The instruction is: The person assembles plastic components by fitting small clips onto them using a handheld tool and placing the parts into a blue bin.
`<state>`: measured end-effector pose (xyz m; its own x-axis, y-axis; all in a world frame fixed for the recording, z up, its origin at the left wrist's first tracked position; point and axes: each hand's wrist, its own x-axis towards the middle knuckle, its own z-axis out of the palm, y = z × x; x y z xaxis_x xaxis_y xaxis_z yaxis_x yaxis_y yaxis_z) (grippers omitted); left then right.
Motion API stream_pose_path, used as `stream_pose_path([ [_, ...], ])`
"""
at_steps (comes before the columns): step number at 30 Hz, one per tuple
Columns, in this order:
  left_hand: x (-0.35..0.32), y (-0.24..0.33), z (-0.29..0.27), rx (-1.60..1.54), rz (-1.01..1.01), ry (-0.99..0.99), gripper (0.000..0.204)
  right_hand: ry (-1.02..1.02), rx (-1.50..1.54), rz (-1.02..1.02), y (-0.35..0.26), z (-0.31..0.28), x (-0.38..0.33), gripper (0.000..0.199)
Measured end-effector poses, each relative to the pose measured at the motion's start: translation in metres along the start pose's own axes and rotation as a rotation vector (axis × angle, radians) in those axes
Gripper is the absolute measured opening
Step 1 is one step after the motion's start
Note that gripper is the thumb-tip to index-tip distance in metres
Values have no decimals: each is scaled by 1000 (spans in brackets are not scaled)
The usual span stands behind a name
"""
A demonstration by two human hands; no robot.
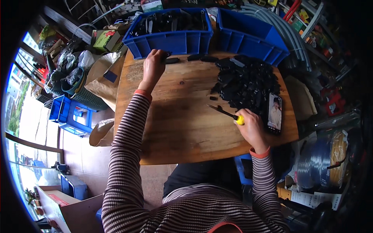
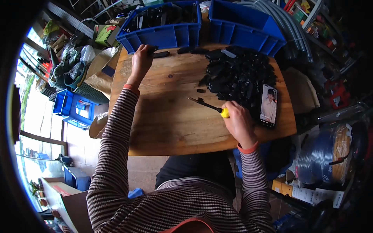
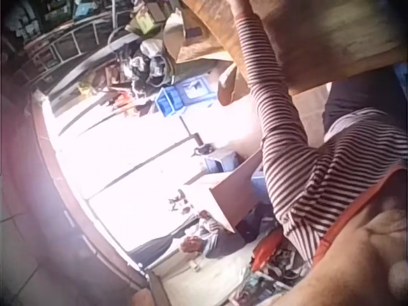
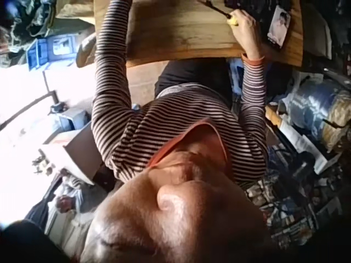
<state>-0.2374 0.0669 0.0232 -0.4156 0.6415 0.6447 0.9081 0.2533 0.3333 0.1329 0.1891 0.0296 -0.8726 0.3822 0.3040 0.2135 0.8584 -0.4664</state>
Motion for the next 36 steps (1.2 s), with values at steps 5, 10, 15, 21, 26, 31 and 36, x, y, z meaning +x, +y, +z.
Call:
stream_pose_path([
  [5, 11, -19, 37, 309, 66, -309, 14, 140, 105, 102, -23, -18, -10, 18],
  [10, 14, 4, 23, 58, 126, -501, 15, 180, 272, 139, -21, -27, -15, 19],
  [15, -58, 146, -20, -175, 724, -877, 25, 202, 286, 196, -13, -26, -5, 20],
  [21, -99, 176, -28, -60, 945, -549, 28, 140, 326, 48, -23, 10, 13, 16],
  [26, -139, 158, -35, -159, 801, -371, 30, 126, 258, -37, -26, 16, 22, 17],
  [31, -141, 161, -31, -207, 750, -428, 30, 61, 189, -101, -31, 27, 25, 17],
  [36, -142, 159, -28, -253, 723, -428, 26, 50, 96, -105, -35, 32, 26, 18],
])
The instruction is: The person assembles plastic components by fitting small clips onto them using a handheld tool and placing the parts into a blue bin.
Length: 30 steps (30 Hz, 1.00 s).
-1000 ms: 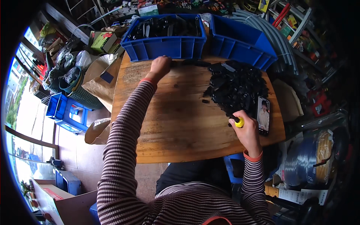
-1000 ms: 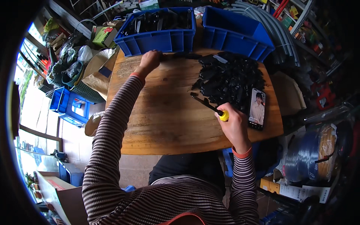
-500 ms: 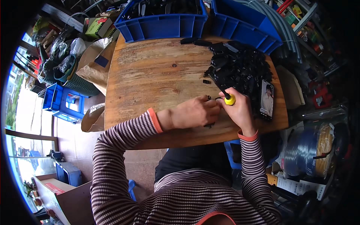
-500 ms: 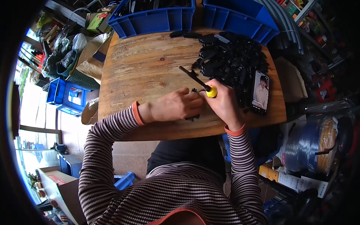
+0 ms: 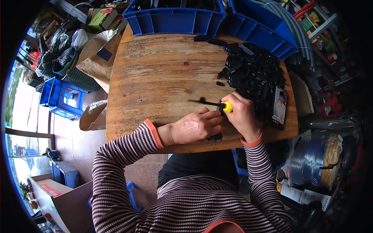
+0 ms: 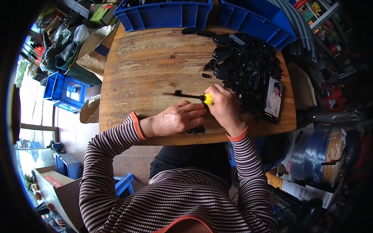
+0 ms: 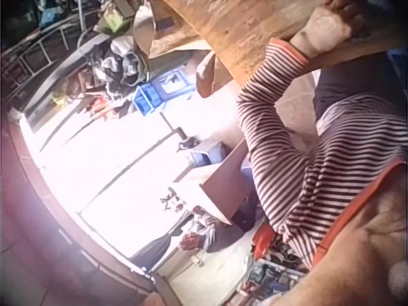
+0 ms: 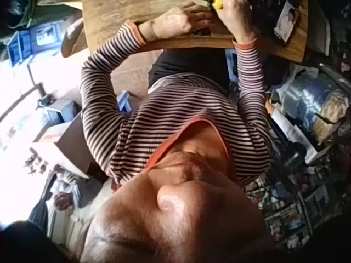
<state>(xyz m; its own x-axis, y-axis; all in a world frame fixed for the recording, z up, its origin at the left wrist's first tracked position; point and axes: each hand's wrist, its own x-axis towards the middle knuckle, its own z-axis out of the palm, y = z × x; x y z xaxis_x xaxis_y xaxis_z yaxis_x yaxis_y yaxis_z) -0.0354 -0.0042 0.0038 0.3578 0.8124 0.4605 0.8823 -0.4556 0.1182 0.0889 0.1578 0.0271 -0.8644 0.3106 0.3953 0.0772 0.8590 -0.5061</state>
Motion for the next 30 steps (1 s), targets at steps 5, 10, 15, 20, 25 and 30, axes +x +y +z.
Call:
stream_pose_path([
  [5, -6, 2, -4, -69, -26, -79, 31, -65, 82, -25, -10, -15, 14, 11],
  [10, 5, 3, -9, -109, -26, -107, 35, 169, 683, 221, -9, 14, 26, 5],
  [15, 2, -10, -1, -64, 1, -82, 42, 417, 735, 186, -3, -3, 24, 9],
  [20, 21, -21, -11, -82, 58, -107, 44, 258, 189, 278, 16, -64, -16, 10],
  [25, 20, -58, -2, 14, -97, -162, 39, -10, -128, 330, 33, -49, -51, 19],
  [30, 9, -156, -53, -44, -617, 526, 26, 31, -115, 339, 29, -43, -60, 22],
])
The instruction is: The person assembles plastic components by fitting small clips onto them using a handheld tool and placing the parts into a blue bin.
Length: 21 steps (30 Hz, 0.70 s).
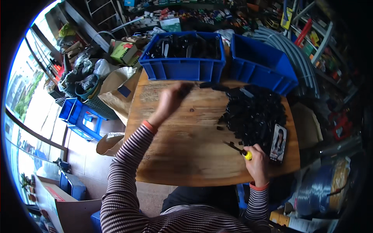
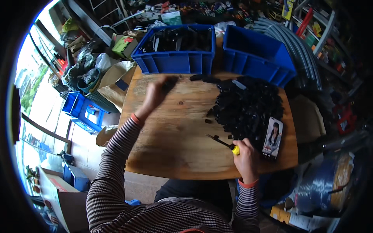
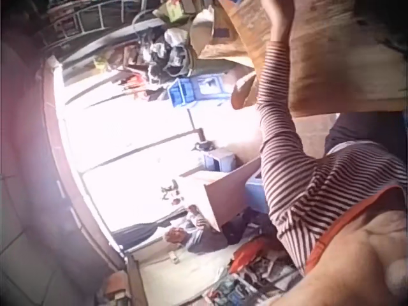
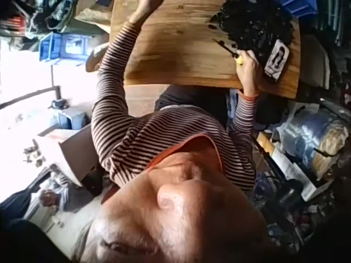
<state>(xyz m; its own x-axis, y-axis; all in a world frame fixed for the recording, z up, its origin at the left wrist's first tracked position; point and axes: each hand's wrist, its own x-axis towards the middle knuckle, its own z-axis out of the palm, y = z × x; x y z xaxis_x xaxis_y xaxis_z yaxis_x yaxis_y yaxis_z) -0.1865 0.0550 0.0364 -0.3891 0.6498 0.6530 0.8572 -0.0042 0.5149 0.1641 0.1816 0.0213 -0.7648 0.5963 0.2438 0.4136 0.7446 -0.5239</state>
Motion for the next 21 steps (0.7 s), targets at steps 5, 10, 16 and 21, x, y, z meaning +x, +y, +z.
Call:
stream_pose_path([
  [5, 124, -153, -100, 256, -384, 283, 19, -98, 23, -13, -7, -6, 10, 24],
  [10, 164, -173, -123, 77, -539, 62, 27, -118, 52, -14, -2, -3, 16, 24],
  [16, 95, -69, 13, 444, 109, 267, 22, -187, 20, -40, -3, -9, 27, 21],
  [21, 72, -39, 87, 545, 161, -63, 20, -62, 77, -137, -17, -9, 8, 19],
])
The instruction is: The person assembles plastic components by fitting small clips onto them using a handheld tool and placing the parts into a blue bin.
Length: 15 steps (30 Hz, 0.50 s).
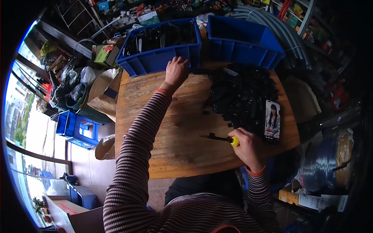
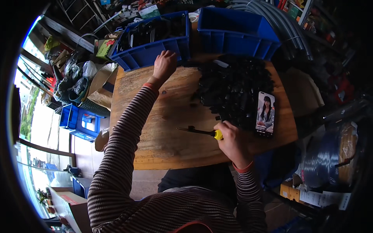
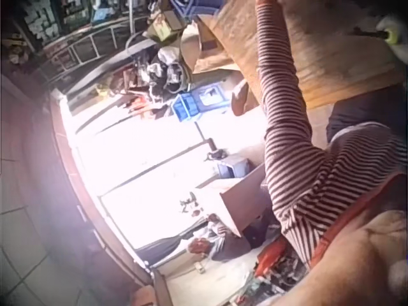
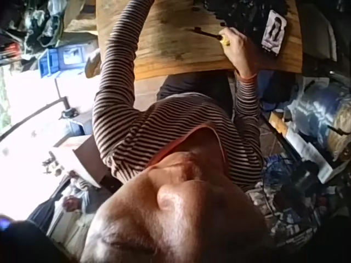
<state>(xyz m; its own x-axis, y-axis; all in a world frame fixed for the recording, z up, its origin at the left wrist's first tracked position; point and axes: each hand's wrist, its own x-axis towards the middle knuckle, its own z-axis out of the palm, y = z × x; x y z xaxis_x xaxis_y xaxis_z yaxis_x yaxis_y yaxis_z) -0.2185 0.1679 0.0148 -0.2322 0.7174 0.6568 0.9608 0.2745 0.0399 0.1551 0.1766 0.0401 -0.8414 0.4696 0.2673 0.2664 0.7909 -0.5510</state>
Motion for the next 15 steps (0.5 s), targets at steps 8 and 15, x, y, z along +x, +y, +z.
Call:
stream_pose_path([
  [8, -41, -22, 6, -65, -76, -81, 19, 138, 169, 16, 7, -6, -20, 17],
  [15, -33, -10, -13, -95, -67, -103, 23, 155, 172, -86, -16, -3, -7, 18],
])
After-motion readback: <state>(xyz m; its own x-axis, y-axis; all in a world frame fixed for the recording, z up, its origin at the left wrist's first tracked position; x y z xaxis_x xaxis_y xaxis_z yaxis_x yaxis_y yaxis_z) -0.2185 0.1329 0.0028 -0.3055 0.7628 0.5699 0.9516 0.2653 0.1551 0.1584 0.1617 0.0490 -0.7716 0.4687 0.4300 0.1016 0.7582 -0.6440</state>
